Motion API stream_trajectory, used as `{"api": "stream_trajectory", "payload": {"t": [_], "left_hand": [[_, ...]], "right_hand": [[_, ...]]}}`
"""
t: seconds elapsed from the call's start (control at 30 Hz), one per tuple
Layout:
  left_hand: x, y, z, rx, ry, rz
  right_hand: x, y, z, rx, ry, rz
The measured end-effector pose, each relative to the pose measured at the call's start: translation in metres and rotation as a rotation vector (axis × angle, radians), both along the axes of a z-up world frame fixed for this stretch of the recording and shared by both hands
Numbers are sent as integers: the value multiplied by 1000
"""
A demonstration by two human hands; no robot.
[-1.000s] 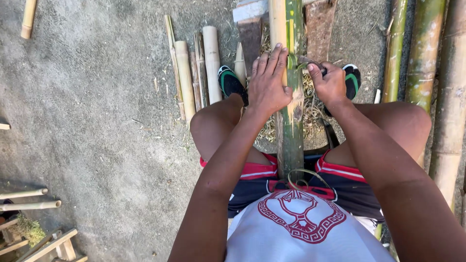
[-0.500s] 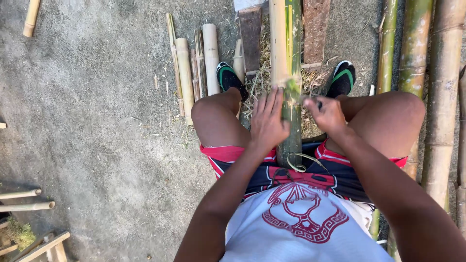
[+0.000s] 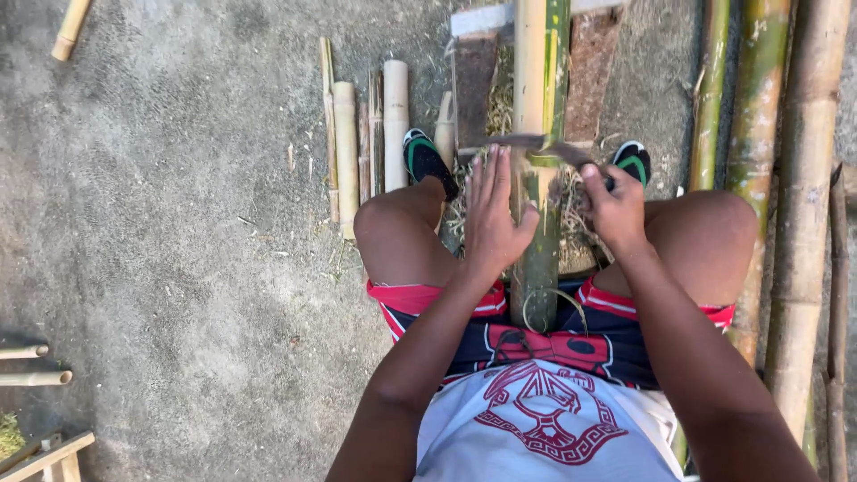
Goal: The recorder is scraping the outer green layer off a bamboo pole using a sickle-like blade while sitting outdoors.
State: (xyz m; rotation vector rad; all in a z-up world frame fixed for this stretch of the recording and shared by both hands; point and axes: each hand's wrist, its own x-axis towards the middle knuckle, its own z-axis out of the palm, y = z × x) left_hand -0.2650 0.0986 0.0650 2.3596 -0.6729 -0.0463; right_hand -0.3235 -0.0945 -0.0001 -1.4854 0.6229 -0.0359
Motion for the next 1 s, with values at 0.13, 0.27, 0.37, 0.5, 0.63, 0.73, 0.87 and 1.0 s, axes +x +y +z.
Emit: {"api": "stream_trajectory", "payload": {"t": [0.13,0.27,0.37,0.5,0.63,0.73,0.87,1.0], "left_hand": [[6,-6,-61,67,181,111],[-1,-17,-58,18,515,128],[3,-24,-57,-5,549,157],[1,-31,-88,-383,741,231],[0,-28,-83,-315,722,233],[1,-28,-79,-321,727,240],[6,-28,-65,-227,786,246],[6,-23,-77,-236,807,220]], "right_hand": [[-8,-1,-35,-94,-67,-119],[-12,-6,-42,162,-76,-213],[-3,-11,-41,207,-64,-212],[7,-13,-55,263,-106,-201],[13,-9,-59,307,-78,-240],[10,-5,-61,318,-60,-211],[8,-4,-56,275,-69,-147],[15,-9,-44,300,-69,-129]]}}
